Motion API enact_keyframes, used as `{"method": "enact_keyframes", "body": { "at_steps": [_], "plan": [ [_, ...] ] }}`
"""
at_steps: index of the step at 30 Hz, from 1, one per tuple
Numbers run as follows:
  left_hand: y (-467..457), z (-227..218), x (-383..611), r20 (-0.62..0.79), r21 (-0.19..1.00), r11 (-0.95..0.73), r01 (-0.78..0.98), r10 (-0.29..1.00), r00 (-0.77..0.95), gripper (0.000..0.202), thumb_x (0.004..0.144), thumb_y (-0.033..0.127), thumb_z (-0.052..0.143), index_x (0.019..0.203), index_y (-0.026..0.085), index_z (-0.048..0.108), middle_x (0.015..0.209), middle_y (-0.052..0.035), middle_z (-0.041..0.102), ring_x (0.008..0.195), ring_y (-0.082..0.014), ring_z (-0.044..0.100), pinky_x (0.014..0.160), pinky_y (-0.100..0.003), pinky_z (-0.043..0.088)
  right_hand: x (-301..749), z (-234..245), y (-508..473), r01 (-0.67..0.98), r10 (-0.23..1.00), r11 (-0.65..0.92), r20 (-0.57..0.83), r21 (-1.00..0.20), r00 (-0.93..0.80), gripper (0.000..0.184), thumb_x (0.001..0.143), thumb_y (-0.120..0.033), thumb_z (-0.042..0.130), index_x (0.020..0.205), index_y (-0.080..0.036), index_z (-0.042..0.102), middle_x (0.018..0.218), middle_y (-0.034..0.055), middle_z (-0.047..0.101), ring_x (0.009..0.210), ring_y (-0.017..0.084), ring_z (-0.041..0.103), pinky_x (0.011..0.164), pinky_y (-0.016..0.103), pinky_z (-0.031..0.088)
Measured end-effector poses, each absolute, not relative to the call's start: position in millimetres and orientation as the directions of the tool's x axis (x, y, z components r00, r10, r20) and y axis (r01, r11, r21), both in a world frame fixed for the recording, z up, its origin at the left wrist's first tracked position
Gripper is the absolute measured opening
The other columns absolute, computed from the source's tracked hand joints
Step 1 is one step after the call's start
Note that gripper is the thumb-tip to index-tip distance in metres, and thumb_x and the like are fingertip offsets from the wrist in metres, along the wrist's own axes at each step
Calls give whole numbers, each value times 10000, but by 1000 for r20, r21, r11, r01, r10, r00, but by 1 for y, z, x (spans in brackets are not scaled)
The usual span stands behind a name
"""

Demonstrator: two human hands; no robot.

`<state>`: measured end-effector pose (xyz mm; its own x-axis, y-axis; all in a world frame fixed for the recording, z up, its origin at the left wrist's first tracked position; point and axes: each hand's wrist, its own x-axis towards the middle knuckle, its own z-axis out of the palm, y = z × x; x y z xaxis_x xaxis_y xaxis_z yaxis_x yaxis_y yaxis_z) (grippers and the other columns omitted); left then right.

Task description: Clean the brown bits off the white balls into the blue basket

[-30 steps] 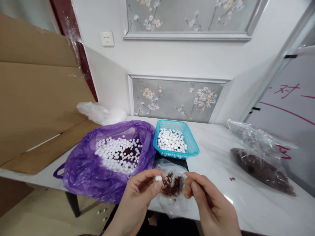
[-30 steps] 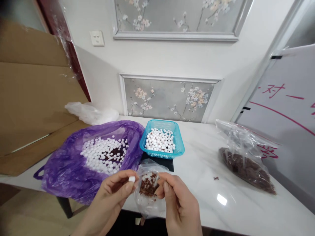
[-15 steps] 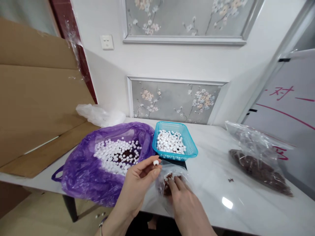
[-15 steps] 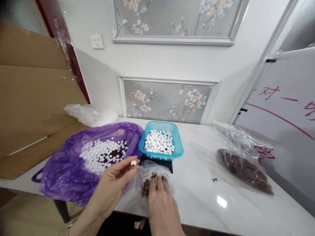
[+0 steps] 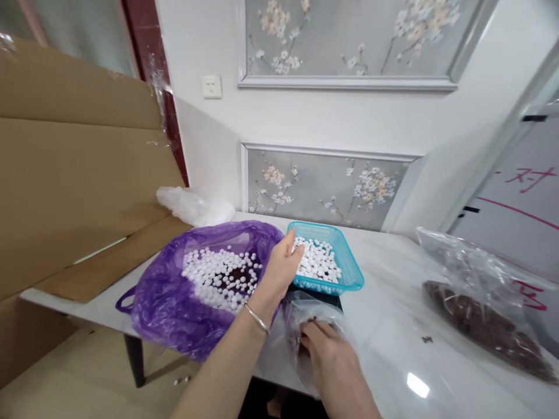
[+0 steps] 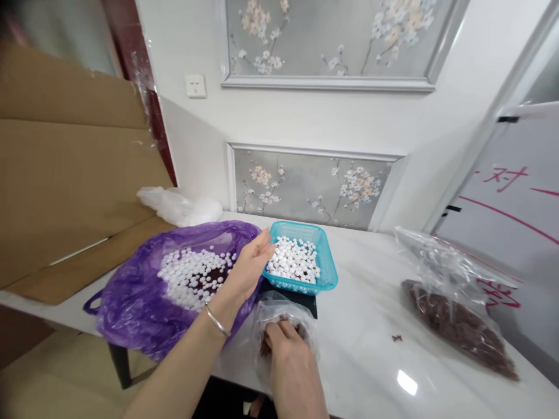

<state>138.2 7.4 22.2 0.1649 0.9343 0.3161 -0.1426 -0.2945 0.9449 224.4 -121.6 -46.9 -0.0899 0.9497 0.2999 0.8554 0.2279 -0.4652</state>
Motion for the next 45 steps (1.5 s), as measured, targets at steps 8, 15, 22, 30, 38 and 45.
{"method": "enact_keyframes", "body": {
  "at_steps": [8,15,22,30,38,45],
  "plan": [
    [-10,32,49,291,832,-370,413,926,242,292,773,252,618,1020,210,767,1069,-79,764,1015,-299,669,955,-399,457,227,-49,-126,871,896,280,436,-404,-86,299,881,-60,417,824,-229,657,826,43,667,636,175,661,567,258,517],
    [-18,20,-38,190,560,-273,782,961,199,230,710,176,576,784,220,790,877,-82,790,885,-313,686,881,-390,451,230,-51,-126,833,871,290,490,-471,-27,292,979,-277,391,844,-235,646,753,32,657,582,186,658,528,280,525],
    [-23,-8,-37,124,492,-257,832,966,226,247,674,111,585,803,203,774,908,-116,772,908,-303,662,870,-375,442,238,-67,-135,616,846,327,513,-716,147,264,973,-310,431,991,-248,686,923,45,724,707,180,711,645,270,580],
    [-30,14,-16,241,690,-308,655,951,193,144,774,251,598,797,190,727,960,-103,708,936,-281,615,903,-385,433,242,-42,-139,444,841,361,492,-820,225,191,910,-331,573,806,-246,709,923,49,681,693,166,647,604,228,524],
    [-88,15,48,-57,912,199,-358,928,369,237,708,264,807,919,191,728,796,-16,672,669,-85,622,663,-168,502,234,-23,-145,43,936,206,210,-978,283,125,809,-346,692,826,-228,729,682,0,666,602,147,613,583,202,523],
    [-105,17,72,-90,708,443,-550,829,553,99,852,212,682,844,117,708,682,-3,616,520,-24,536,538,-114,448,226,2,-161,-151,937,175,118,-973,328,144,744,-359,755,742,-230,690,583,-24,670,540,112,599,558,158,503]
  ]
}}
